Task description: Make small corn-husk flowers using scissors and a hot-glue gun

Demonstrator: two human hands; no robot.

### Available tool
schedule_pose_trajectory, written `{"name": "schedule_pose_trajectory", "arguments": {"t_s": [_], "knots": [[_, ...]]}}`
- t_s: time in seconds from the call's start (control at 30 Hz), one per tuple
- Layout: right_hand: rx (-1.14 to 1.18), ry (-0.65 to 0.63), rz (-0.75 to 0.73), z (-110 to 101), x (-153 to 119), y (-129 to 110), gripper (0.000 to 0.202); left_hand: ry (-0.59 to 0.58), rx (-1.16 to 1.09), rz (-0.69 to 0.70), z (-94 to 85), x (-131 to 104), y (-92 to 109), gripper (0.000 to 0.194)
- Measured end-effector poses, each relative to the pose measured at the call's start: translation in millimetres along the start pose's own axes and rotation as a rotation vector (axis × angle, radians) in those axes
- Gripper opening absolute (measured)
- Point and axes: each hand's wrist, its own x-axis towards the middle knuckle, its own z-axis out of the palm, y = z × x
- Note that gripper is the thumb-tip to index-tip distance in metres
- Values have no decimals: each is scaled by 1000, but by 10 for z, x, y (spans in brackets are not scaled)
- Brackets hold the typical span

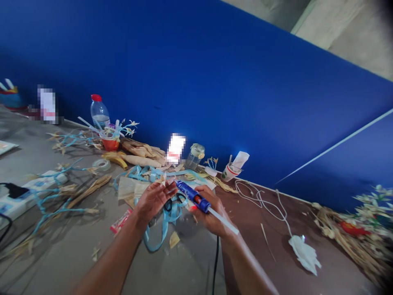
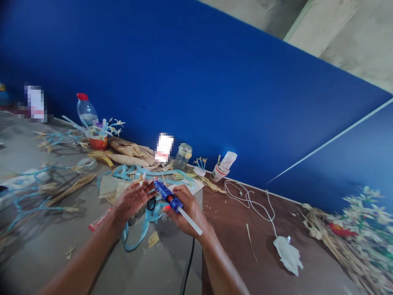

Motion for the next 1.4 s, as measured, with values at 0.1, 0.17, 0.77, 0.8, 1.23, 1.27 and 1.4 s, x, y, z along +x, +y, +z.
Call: {"name": "schedule_pose_trajectory", "arguments": {"t_s": [0.1,0.17,0.77,0.8,1.23,1.27,1.4], "knots": [[7,-14,12,-19,-2,14,30,3,-9,-17,-17,-4,3,3],[16,-22,23,-27,-6,30,31,6,2,-29,-22,-7,3,4],[18,-13,52,-4,-52,134,33,97,48,-26,-32,24,-8,8],[19,-15,56,-2,-52,133,33,96,52,-29,-39,28,-11,8],[26,-22,59,2,-33,130,35,134,92,-41,-15,43,-16,15],[24,-20,55,4,-35,139,35,135,86,-42,-7,40,-13,16],[16,-8,38,5,-41,161,33,126,58,-36,10,30,-9,16]]}}
